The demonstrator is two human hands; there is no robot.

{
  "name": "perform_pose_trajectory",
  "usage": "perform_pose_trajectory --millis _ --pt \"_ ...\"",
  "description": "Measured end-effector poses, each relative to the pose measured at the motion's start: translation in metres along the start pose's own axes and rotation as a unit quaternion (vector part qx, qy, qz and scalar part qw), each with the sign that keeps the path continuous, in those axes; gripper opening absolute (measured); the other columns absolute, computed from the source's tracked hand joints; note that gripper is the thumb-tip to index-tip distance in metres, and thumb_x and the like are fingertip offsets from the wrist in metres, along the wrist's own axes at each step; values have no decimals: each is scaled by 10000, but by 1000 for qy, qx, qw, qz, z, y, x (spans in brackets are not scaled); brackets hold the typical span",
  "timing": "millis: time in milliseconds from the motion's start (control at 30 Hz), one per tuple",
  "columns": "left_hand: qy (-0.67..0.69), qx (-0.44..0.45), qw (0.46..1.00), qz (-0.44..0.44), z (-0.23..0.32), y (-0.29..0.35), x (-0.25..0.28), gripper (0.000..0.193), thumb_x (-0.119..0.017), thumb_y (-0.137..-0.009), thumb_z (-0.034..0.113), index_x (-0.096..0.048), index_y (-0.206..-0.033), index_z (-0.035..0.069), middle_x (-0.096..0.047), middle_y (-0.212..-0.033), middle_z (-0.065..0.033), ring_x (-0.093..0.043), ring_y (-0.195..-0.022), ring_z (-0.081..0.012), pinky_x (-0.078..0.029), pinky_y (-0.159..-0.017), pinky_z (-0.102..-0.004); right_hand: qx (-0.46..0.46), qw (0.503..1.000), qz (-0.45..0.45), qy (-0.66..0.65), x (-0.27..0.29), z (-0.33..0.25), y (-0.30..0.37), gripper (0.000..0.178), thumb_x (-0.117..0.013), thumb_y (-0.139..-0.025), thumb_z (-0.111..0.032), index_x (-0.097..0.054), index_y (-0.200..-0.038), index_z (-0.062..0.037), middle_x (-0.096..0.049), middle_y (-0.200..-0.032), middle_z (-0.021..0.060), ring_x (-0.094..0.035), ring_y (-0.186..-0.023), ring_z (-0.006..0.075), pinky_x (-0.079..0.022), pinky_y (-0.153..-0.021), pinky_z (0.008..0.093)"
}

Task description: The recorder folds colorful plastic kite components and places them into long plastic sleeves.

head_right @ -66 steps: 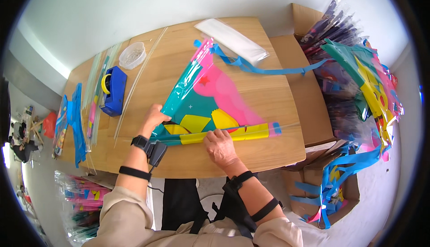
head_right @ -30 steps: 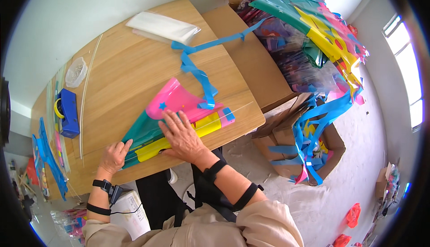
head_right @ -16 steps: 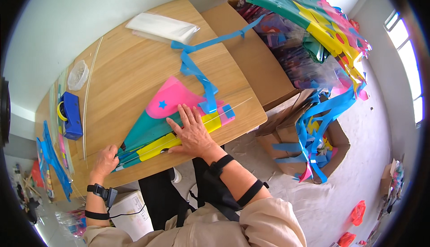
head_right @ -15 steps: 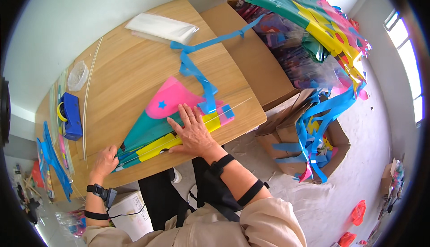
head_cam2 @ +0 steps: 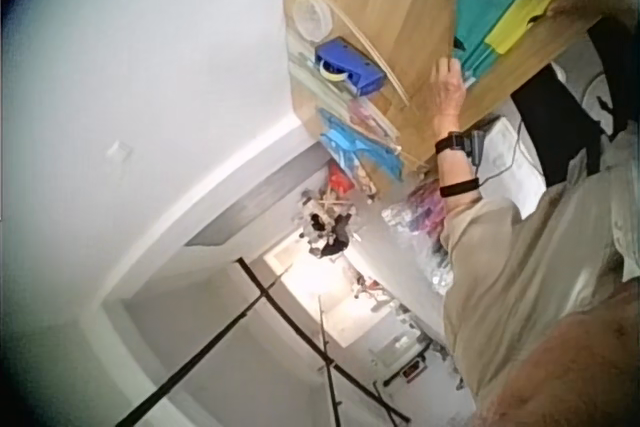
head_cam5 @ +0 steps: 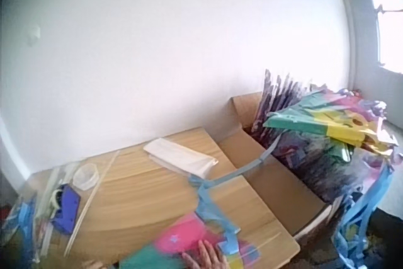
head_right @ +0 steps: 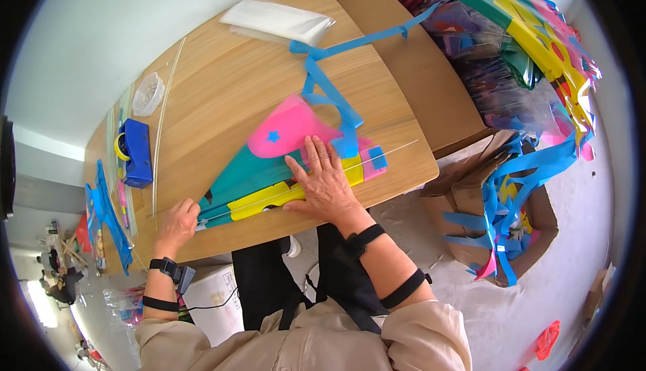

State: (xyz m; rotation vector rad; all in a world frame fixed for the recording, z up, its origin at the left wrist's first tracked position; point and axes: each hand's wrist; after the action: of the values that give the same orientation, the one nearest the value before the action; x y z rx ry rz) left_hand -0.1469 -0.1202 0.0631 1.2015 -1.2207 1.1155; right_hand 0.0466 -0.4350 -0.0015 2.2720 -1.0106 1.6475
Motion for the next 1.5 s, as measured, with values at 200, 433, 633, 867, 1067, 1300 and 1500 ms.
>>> perform_pose_trajectory --millis 200,433,633,867,1067,1300,1500 --pt "-2 65 990 -125 8 -32 22 95 -596 -756 37 -599 -849 15 -615 -917 -146 -606 -840 -369 -494 -709 -460 11 1000 17 -22 -4 -4 -1 909 -697 -670 -614 -462 -1392 -116 -249 -1488 311 -205 -1411 437 -138 -1157 532" --pt "261 -105 960 13 146 -206 14 528 -787 -708 292 -597 -1071 -41 -584 -1075 -188 -547 -1045 -357 -466 -875 -424 -10 998 -3 -58 -5 -2 1 916 -716 -670 -585 -459 -1388 -77 -257 -1503 276 -197 -1418 422 -132 -1159 541" --pt "139 27 990 27 210 -275 -12 565 -799 -688 384 -618 -1037 -22 -590 -1087 -201 -535 -1061 -377 -470 -865 -480 40 989 -108 89 0 1 5 713 -615 -721 -382 -504 -1338 -44 -425 -1413 205 -301 -1369 401 -119 -1164 549" --pt "721 105 680 -89 212 -316 -11 301 -690 -838 150 -585 -1055 -29 -683 -876 -162 -671 -734 -280 -527 -714 -373 -8 994 64 -82 -11 2 2 642 -553 -768 -419 -547 -1302 -63 -393 -1413 257 -275 -1376 429 -112 -1165 543" --pt "844 -7 535 -34 195 -308 77 283 -709 -841 125 -575 -1059 5 -592 -754 -51 -553 -590 -146 -491 -568 -308 -20 999 0 -35 -4 1 3 940 -648 -689 -665 -436 -1416 -107 -231 -1511 278 -161 -1435 402 -88 -1166 542" --pt "767 -115 632 -6 65 -214 98 421 -739 -801 151 -550 -1149 8 -523 -657 -6 -473 -510 -123 -425 -518 -296 -23 998 -31 -49 2 3 5 946 -672 -684 -654 -431 -1421 -112 -247 -1508 270 -159 -1435 408 -93 -1157 565" --pt "570 238 679 396 -35 -54 27 327 -660 -838 61 -557 -1143 6 -608 -954 -87 -579 -875 -194 -469 -802 -369 -24 998 -33 -44 2 6 7 942 -669 -688 -656 -429 -1410 -101 -282 -1491 262 -196 -1419 418 -92 -1151 583"
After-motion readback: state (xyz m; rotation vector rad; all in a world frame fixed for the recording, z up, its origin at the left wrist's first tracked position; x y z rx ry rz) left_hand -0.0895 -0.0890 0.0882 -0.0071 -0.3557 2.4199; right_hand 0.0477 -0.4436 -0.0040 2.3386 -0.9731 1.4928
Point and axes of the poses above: each hand's wrist, its own y-axis away from the middle knuckle, its own x-axis out of the back of the hand, z = x × y
